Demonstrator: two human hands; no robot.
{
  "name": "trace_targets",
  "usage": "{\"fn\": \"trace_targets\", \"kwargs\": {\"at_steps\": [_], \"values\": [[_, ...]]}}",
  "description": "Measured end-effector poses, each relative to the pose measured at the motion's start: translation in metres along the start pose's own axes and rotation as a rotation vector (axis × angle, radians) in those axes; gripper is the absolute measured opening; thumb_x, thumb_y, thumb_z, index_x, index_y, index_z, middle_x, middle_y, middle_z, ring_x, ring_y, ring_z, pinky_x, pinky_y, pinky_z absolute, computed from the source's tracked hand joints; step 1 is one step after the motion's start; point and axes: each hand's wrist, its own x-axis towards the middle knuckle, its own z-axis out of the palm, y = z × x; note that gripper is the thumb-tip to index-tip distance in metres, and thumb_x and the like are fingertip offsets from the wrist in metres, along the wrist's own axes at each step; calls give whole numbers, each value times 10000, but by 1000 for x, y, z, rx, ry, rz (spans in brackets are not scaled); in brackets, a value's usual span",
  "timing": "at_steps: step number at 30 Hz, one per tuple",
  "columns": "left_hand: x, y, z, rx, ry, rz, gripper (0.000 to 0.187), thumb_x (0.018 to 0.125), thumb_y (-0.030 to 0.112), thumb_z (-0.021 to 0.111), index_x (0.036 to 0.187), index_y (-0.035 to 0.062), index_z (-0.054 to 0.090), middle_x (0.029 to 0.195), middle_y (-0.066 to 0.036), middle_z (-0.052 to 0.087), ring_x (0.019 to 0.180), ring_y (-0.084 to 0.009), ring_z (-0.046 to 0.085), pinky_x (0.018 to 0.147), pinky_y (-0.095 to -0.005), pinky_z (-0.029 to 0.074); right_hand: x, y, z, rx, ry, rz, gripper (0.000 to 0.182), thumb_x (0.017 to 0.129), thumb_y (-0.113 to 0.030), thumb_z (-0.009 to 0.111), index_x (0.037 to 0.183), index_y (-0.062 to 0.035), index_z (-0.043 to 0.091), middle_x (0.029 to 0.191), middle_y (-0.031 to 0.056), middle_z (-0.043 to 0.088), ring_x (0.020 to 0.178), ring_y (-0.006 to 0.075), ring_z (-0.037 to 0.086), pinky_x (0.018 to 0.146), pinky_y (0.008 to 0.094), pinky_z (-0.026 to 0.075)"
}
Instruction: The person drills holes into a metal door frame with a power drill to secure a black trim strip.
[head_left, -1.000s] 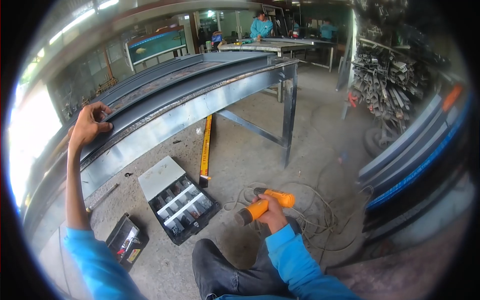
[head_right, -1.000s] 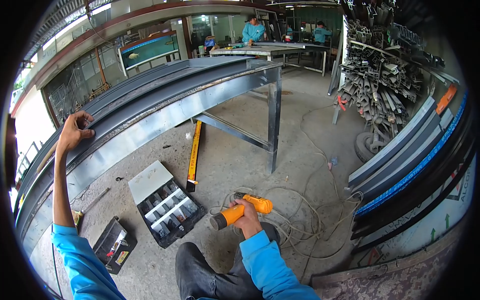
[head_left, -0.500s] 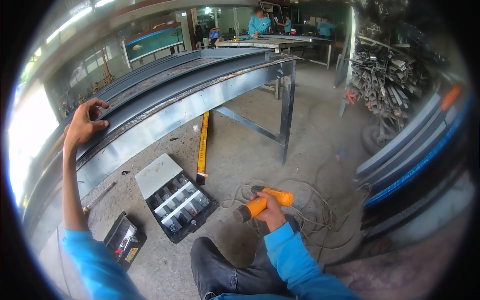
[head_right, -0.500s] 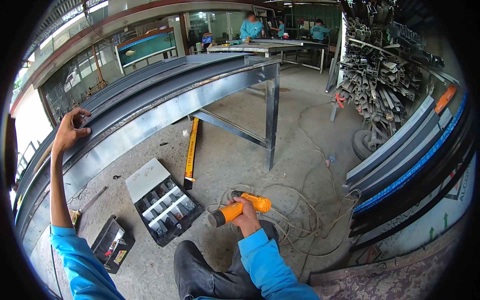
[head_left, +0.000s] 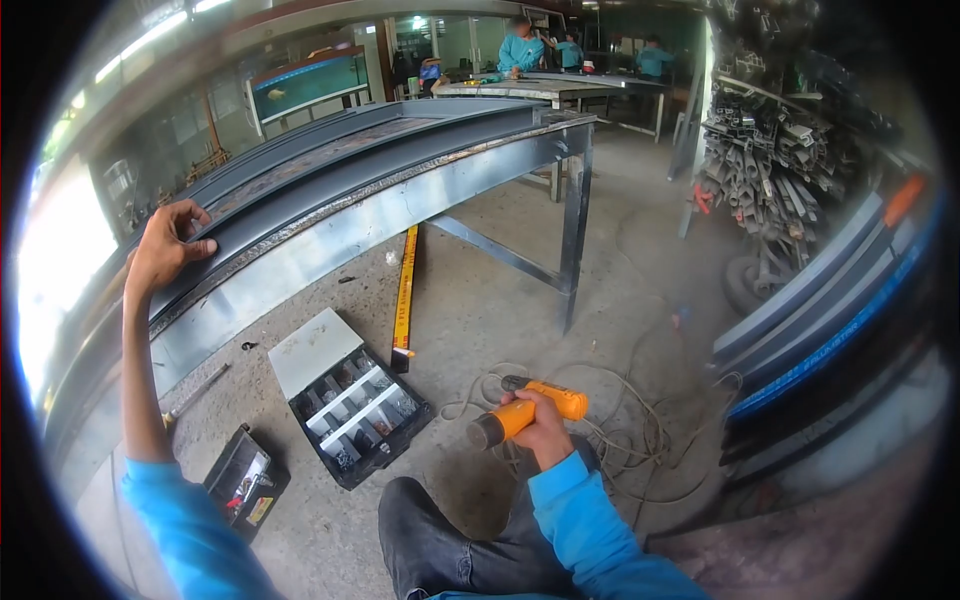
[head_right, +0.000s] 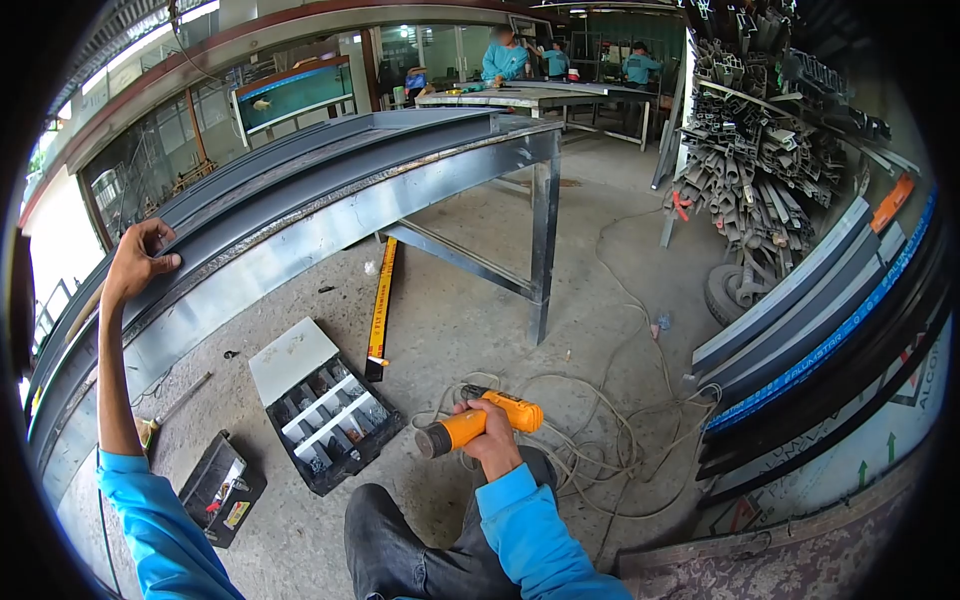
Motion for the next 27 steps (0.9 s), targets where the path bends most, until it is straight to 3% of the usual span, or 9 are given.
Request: {"fn": "trace_targets", "kwargs": {"at_steps": [8, 11, 13, 16, 21, 27], "values": [[-4, 4, -2, -14, 1, 79, 413, 681, 49, 781, 1053, 21, 604, 804, -15, 482, 757, -144, 459, 703, -286, 389, -3, 0, 3, 7, 6, -6, 158, 858, -18, 627, 986, -31, 535, 908, 97, 605, 827, 253, 627, 808, 428, 554], [-5, 0, -3, -101, -43, 86, 510, 637, 22, 678, 1138, 25, 582, 816, -16, 479, 741, -138, 440, 687, -263, 366, 3, 0, -3, 9, 0, 2, 151, 855, -20, 631, 974, -34, 540, 905, 98, 604, 820, 256, 627, 808, 429, 555], [-3, -3, 0, -126, 15, 97, 607, 538, 86, 585, 1143, 34, 566, 749, 16, 372, 687, -106, 364, 627, -255, 301, 5, -4, -1, 1, -17, -6, 147, 853, -20, 633, 968, -35, 543, 903, 98, 605, 815, 257, 626, 808, 429, 556], [-8, 6, -2, -21, 27, 97, 567, 593, 63, 575, 1159, 25, 572, 756, -29, 454, 701, -140, 432, 655, -261, 350, 3, 0, 0, 24, 22, -10, 144, 849, -22, 637, 960, -36, 547, 895, 97, 607, 813, 258, 628, 812, 432, 556], [1, -6, 1, 12, 18, 76, 509, 614, 110, 638, 1114, 29, 579, 733, -51, 467, 689, -176, 451, 649, -318, 377, 1, -1, 1, 42, 28, -38, 141, 853, -15, 628, 963, -35, 543, 905, 95, 595, 830, 257, 625, 812, 430, 560], [-3, -2, 0, 39, 27, 83, 478, 627, 84, 617, 1100, 29, 574, 742, -53, 463, 690, -176, 448, 652, -316, 378, 12, -5, -8, 65, 50, -9, 206, 825, -25, 625, 1005, -57, 530, 872, 134, 640, 831, 285, 629, 851, 459, 513]]}}
